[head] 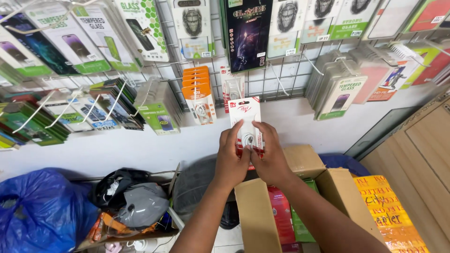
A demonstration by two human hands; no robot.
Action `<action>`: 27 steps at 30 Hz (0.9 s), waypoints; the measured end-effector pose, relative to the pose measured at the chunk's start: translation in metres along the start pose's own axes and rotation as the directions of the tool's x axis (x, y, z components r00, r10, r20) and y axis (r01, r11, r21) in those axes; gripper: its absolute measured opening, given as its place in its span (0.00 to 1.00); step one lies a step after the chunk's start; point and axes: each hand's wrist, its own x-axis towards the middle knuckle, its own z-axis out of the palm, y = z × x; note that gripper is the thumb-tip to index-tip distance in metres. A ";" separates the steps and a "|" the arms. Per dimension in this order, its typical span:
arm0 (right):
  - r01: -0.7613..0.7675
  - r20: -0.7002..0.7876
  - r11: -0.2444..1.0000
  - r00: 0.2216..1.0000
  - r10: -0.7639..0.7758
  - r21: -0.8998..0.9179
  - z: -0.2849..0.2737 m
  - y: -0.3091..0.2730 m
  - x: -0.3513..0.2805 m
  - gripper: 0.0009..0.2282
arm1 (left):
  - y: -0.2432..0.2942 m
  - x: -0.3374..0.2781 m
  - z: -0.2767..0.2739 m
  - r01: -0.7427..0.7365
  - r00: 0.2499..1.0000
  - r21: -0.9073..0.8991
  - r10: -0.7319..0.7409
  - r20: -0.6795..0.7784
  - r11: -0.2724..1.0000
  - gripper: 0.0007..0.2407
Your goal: The person takes packaged fast chargers and charging cables out of a cardboard box, turns each package over in their hands, and hangs them on a wall display rack. They also handle green boxed phone accessories, placing them into the box and arranging items.
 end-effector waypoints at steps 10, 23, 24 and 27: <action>-0.017 0.009 0.999 1.000 0.018 -0.045 0.053 0.091 0.064 0.31 | -0.100 0.081 0.023 -0.061 0.995 0.114 0.069 -0.070 0.992 0.31; -0.059 0.246 0.998 0.968 0.048 0.037 -0.007 0.049 -0.049 0.42 | -0.059 0.011 0.054 0.000 0.998 0.141 0.008 -0.063 0.990 0.33; -0.114 0.259 0.989 0.962 0.087 0.092 -0.023 0.032 -0.070 0.39 | -0.039 -0.010 0.058 0.127 0.991 -0.002 -0.127 0.036 0.992 0.31; -0.350 0.238 0.928 0.919 0.314 0.127 -0.071 0.011 -0.127 0.30 | -0.046 -0.091 0.095 0.160 0.957 -0.071 -0.137 0.256 0.985 0.25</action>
